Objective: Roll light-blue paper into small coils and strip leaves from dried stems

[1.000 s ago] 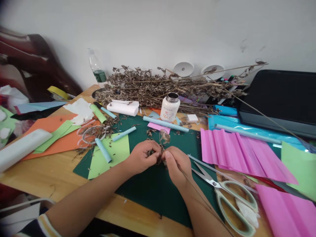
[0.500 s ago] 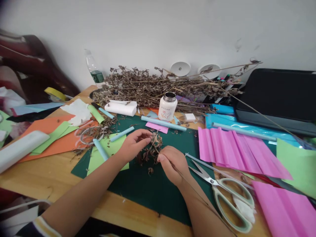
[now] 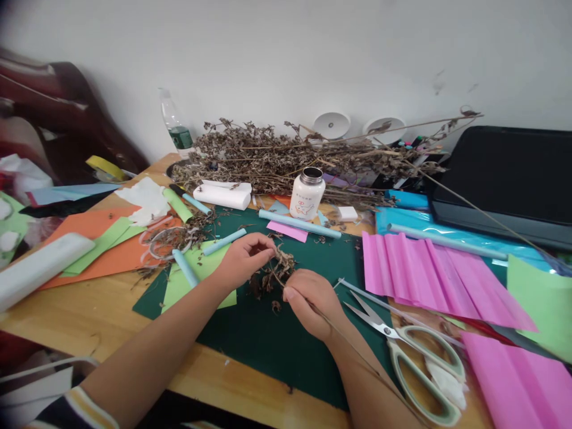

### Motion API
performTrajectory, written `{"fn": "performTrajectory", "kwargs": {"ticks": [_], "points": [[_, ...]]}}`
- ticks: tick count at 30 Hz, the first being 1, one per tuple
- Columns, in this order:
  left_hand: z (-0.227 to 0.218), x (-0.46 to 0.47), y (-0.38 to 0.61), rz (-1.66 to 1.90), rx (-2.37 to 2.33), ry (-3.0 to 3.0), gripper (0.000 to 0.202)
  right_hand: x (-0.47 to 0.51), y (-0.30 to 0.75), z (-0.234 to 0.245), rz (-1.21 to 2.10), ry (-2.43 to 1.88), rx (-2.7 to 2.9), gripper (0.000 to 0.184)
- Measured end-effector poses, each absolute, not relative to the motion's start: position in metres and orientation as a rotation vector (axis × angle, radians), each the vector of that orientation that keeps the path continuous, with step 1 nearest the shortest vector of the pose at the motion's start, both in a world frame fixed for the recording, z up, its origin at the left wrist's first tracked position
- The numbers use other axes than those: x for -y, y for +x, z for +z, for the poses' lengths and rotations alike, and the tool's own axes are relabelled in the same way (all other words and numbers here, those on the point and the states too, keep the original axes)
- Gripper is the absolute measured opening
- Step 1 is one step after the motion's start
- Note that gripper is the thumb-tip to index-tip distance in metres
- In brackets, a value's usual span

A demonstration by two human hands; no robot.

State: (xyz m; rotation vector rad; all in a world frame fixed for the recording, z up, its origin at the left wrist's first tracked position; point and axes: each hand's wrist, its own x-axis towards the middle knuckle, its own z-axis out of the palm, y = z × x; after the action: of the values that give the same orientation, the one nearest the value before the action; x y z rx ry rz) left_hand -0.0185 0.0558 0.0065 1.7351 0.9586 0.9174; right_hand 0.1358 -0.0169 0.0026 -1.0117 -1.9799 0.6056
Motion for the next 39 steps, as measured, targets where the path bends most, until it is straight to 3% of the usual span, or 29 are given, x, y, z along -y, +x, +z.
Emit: {"fn": "performTrajectory", "kwargs": {"ticks": [3, 7, 11, 16, 23, 35, 39], "points": [[0.008, -0.056, -0.021, 0.932, -0.964, 1.874, 0.013, 0.017, 0.135, 0.002, 0.628, -1.028, 1.99, 0.022], [0.008, -0.058, -0.024, 0.805, -0.848, 2.256, 0.031, 0.015, 0.132, 0.001, 0.6, -1.021, 2.005, 0.024], [0.007, -0.061, -0.025, 0.702, -0.794, 2.435, 0.019, 0.015, 0.131, 0.001, 0.585, -1.024, 2.024, 0.025], [0.006, -0.063, -0.024, 0.884, -0.999, 1.909, 0.01, 0.015, 0.131, 0.002, 0.588, -1.018, 2.021, 0.025], [0.003, -0.065, -0.019, 0.97, -0.878, 1.009, 0.017, 0.015, 0.129, 0.004, 0.482, -1.102, 2.009, 0.026], [0.001, -0.078, -0.027, 1.247, -0.897, 0.595, 0.016, 0.017, 0.134, 0.001, 0.52, -1.024, 1.897, 0.023], [-0.001, -0.088, -0.037, 1.209, -1.018, 0.902, 0.014, 0.017, 0.138, 0.0, 0.549, -1.02, 1.81, 0.023]]}}
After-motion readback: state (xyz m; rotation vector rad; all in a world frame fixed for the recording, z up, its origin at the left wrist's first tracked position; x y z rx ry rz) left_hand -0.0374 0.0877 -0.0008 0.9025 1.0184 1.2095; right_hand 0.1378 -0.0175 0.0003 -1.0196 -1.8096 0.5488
